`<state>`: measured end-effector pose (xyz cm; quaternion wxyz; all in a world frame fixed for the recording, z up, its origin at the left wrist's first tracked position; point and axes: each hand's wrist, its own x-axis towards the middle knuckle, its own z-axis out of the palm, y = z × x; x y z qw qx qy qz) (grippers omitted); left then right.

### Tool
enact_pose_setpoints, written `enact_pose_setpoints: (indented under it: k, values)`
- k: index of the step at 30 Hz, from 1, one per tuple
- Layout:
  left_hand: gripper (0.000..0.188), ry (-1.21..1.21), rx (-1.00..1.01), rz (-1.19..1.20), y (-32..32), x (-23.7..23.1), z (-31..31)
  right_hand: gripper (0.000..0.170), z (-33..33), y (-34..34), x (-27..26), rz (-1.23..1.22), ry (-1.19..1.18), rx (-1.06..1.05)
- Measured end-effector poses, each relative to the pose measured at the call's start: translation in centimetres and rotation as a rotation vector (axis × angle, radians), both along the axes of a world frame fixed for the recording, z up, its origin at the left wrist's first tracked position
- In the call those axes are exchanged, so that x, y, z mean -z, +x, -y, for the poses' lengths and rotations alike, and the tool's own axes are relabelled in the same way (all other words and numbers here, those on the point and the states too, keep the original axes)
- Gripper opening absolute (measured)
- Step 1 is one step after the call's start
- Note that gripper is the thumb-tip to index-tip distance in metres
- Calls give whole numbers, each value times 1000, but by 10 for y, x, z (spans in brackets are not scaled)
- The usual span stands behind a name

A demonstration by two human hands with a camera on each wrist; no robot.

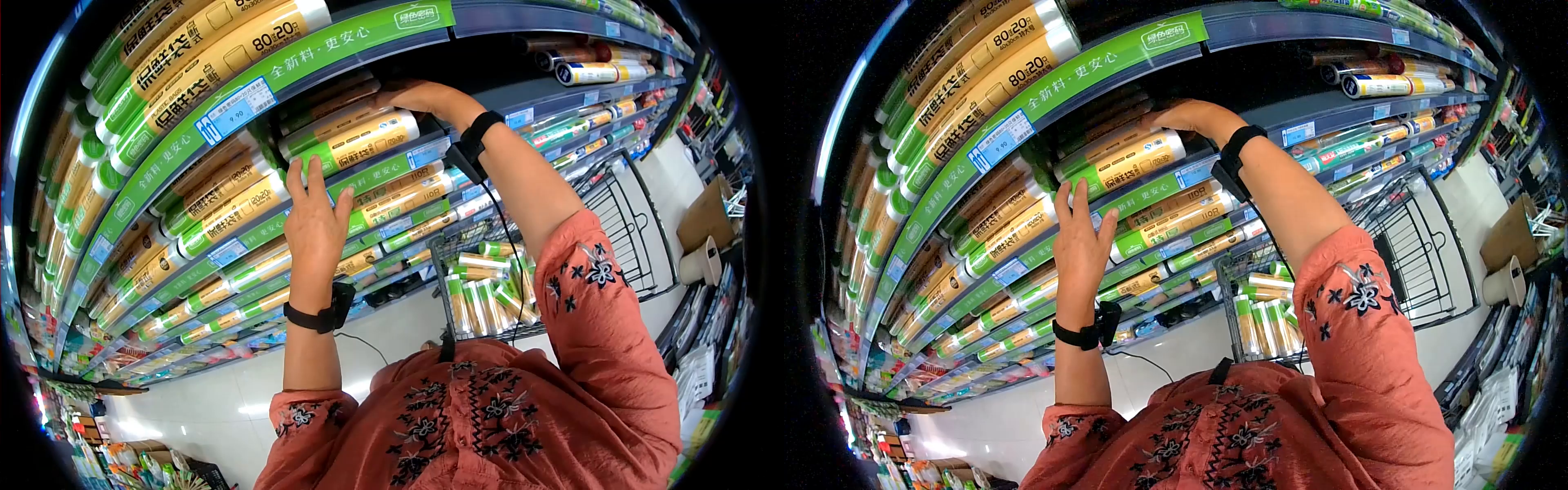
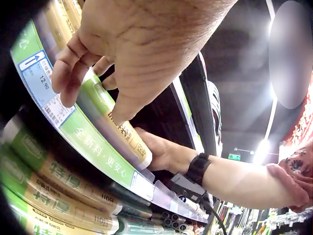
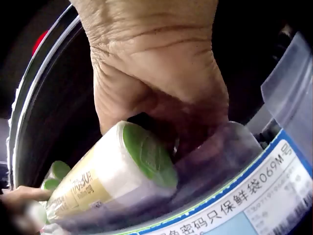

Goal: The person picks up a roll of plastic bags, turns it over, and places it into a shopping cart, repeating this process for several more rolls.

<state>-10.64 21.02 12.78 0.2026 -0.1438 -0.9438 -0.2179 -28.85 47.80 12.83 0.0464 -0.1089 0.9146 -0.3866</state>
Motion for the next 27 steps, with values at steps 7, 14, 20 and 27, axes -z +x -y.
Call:
enact_pose_setpoints:
  k: [7,14,20,27]
  values:
    - [61,-15,8,-34,-5,5,1,77,8,24,-19,115,-194,223]
    - [62,-5,1,1,-6,3,0,74,10,11,-5,40,-249,110]
    - [63,-5,1,-13,-7,4,-1,69,3,33,-19,80,-237,64]
    - [63,-24,7,-24,-7,4,2,66,11,-6,8,-81,-234,185]
